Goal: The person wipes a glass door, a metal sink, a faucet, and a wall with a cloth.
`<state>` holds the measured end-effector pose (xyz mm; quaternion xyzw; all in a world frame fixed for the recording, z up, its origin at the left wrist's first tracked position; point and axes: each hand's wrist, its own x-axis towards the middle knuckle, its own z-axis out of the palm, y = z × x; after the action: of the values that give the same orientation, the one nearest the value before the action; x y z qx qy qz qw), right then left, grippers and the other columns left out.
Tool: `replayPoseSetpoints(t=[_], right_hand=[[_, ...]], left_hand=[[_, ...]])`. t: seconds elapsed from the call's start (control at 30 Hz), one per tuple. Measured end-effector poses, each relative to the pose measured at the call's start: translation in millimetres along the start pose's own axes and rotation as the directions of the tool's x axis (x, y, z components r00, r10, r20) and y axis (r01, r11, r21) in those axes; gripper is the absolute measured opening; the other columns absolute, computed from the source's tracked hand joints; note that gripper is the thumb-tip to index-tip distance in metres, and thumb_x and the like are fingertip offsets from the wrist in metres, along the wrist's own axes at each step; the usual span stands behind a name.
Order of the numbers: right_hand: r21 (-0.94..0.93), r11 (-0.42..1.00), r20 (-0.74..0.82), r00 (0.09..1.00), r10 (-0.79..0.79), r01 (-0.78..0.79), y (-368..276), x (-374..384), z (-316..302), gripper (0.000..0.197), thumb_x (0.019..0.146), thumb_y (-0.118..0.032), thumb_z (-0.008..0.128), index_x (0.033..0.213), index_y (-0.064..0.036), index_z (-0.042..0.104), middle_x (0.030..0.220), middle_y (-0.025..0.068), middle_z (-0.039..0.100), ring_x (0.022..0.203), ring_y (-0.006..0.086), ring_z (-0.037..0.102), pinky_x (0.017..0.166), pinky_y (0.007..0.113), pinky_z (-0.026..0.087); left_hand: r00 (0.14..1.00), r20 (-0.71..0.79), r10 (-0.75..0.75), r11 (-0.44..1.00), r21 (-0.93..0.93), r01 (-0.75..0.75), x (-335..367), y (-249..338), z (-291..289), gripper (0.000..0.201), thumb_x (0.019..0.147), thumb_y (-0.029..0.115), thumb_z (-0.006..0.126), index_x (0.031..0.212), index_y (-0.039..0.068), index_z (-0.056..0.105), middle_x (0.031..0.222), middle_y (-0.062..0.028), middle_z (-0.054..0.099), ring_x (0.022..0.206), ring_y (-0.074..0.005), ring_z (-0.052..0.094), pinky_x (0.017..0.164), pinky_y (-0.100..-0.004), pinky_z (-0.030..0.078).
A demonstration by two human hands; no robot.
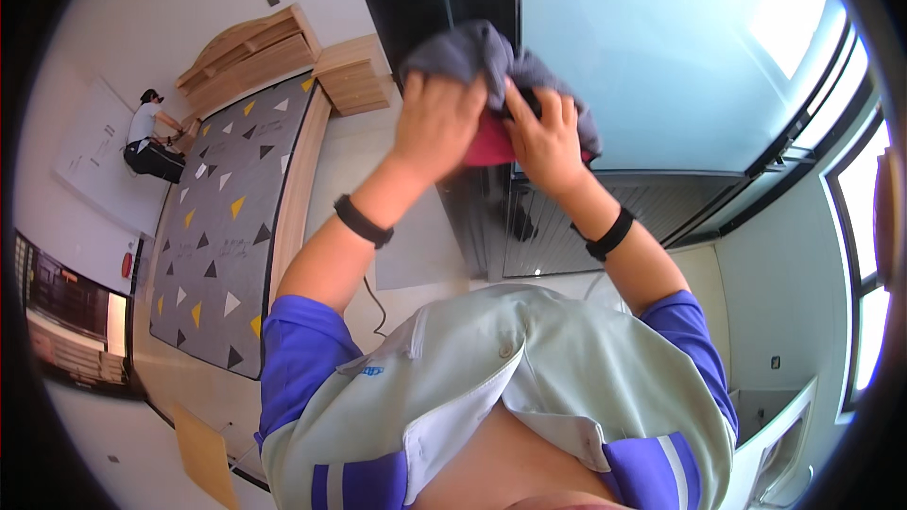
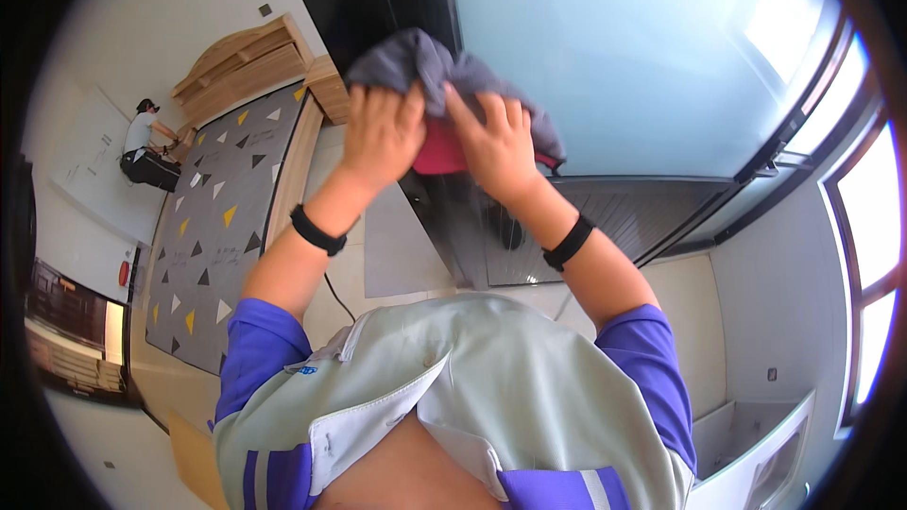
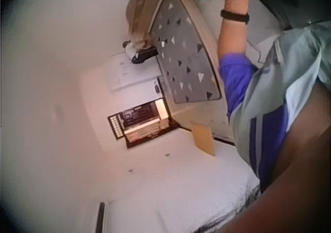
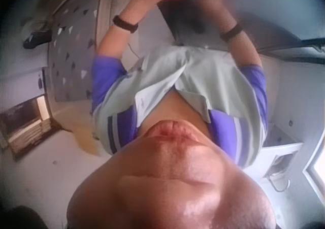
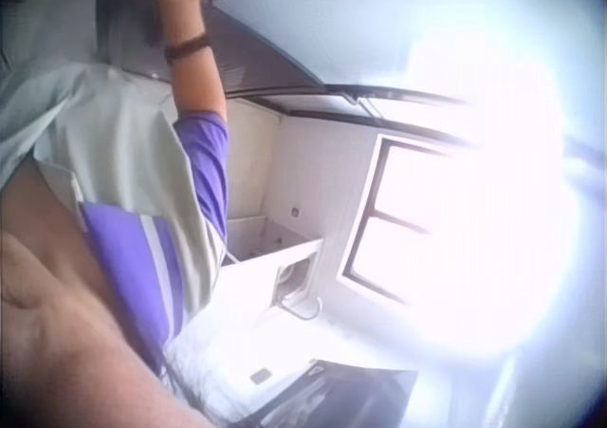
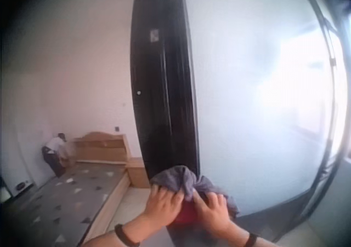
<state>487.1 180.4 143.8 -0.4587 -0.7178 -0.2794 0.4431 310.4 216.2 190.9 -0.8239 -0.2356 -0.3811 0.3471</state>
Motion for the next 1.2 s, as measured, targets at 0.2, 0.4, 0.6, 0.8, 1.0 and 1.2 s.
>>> replayPoseSetpoints(t=[0.2,0.4,0.6,0.8,1.0,1.2], right_hand=[[0.031,0.988,0.015,0.989,-0.15,0.15,17,-53,22,0.053,0.07,-0.01,0.06,0.122,-0.0187,0.059,0.102,0.0068,0.05,0.084,0.0241,0.051,0.074,0.034,0.045],[0.069,0.969,-0.039,0.971,-0.236,0.238,25,0,-4,0.043,0.073,-0.01,0.057,0.115,-0.0163,0.061,0.098,0.0035,0.054,0.085,0.0216,0.055,0.071,0.032,0.047],[-0.003,0.978,-0.43,0.883,-0.188,0.207,20,118,-39,0.047,0.067,-0.003,0.062,0.111,-0.0195,0.063,0.097,0.0063,0.053,0.088,0.0275,0.054,0.075,0.035,0.048],[-0.004,0.989,-0.419,0.898,-0.135,0.147,3,133,-47,0.045,0.07,-0.001,0.06,0.114,-0.0142,0.061,0.103,0.0104,0.052,0.092,0.0291,0.052,0.081,0.037,0.045],[0.12,0.993,-0.341,0.94,0.033,0.009,-7,84,-23,0.047,0.062,-0.004,0.065,0.107,-0.0142,0.062,0.093,0.0087,0.049,0.084,0.0274,0.05,0.073,0.036,0.045],[0.167,0.982,-0.169,0.978,0.122,-0.093,-11,22,-2,0.048,0.057,-0.001,0.064,0.104,-0.0046,0.059,0.092,0.0149,0.047,0.085,0.0323,0.05,0.073,0.038,0.045]], left_hand=[[0.987,0.162,-0.008,0.998,-0.065,0.019,-60,36,9,0.056,0.078,0.011,0.056,0.132,0.004,0.044,0.116,-0.0174,0.054,0.11,-0.0347,0.05,0.1,-0.0544,0.029],[0.985,0.172,0.007,1.0,-0.004,-0.006,-22,22,-4,0.065,0.073,0.021,0.061,0.13,-0.002,0.042,0.116,-0.022,0.052,0.111,-0.0384,0.047,0.1,-0.058,0.026],[0.992,-0.074,-0.103,0.993,0.056,0.108,85,-15,-39,0.067,0.072,0.017,0.064,0.13,-0.001,0.037,0.11,-0.0228,0.051,0.106,-0.04,0.047,0.095,-0.0548,0.032],[0.971,-0.218,-0.098,0.995,-0.006,0.099,93,-28,-23,0.062,0.075,0.009,0.06,0.133,0.005,0.038,0.126,-0.0264,0.044,0.117,-0.0431,0.044,0.101,-0.0572,0.031],[0.918,-0.398,-0.002,1.0,-0.002,0.001,53,-17,11,0.05,0.076,0.011,0.057,0.125,0.007,0.045,0.099,-0.016,0.053,0.09,-0.0364,0.051,0.08,-0.0498,0.04],[0.948,-0.304,-0.099,0.985,-0.166,0.049,-9,18,41,0.046,0.079,0.015,0.056,0.124,0.009,0.046,0.111,-0.0163,0.053,0.096,-0.037,0.051,0.083,-0.0516,0.04]])
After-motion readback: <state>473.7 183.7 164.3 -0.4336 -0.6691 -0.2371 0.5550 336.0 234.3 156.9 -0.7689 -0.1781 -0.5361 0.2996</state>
